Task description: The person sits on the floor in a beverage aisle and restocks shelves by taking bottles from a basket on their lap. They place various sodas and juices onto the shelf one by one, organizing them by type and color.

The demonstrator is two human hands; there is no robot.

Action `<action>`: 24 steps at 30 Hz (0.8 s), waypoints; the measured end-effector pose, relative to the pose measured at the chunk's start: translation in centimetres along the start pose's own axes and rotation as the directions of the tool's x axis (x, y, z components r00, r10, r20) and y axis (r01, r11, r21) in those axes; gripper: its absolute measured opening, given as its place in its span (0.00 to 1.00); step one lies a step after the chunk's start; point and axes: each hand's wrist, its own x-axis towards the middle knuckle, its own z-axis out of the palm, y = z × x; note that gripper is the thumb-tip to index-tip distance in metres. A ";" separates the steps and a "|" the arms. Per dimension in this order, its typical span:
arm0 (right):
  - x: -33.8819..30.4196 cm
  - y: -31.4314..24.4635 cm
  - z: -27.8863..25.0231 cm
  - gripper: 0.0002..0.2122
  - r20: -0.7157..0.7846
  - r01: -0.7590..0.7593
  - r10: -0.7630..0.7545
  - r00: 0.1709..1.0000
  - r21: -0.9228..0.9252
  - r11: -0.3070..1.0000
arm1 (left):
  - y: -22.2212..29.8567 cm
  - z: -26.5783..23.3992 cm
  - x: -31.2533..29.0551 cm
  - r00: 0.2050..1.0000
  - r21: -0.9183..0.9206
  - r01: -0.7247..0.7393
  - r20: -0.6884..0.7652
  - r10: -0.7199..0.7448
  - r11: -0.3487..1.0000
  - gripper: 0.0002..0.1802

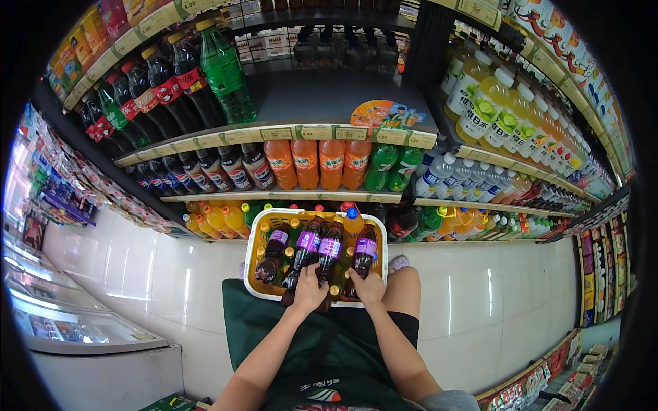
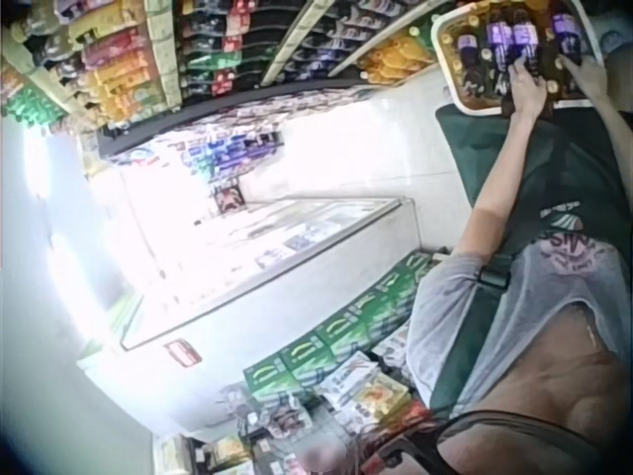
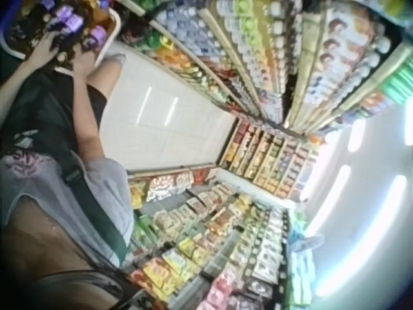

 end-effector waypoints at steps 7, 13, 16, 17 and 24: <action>-0.1 0.7 0.6 0.26 -0.062 0.094 -0.095 0.994 -0.006 0.996 | -2.2 -0.8 -0.2 0.996 -0.124 -0.061 -0.073 0.052 0.990 0.22; -4.1 -0.3 -0.4 0.11 -0.363 0.313 -0.264 0.894 0.081 0.946 | -5.1 -3.4 -3.5 0.945 0.071 0.237 -0.250 -0.213 0.969 0.13; -5.2 -1.0 0.3 0.06 -0.249 0.476 -0.435 0.865 0.137 0.869 | -5.7 -3.1 -4.4 0.921 0.229 0.366 -0.228 -0.315 0.902 0.22; -5.6 -1.6 0.5 0.06 -0.212 0.512 -0.479 0.852 0.148 0.846 | -5.5 -3.0 -4.5 0.911 0.292 0.404 -0.213 -0.353 0.867 0.24; -8.3 -4.0 2.6 0.10 0.097 0.629 -0.649 0.755 0.170 0.758 | -6.2 -2.8 -3.7 0.897 0.262 0.440 -0.083 -0.435 0.859 0.26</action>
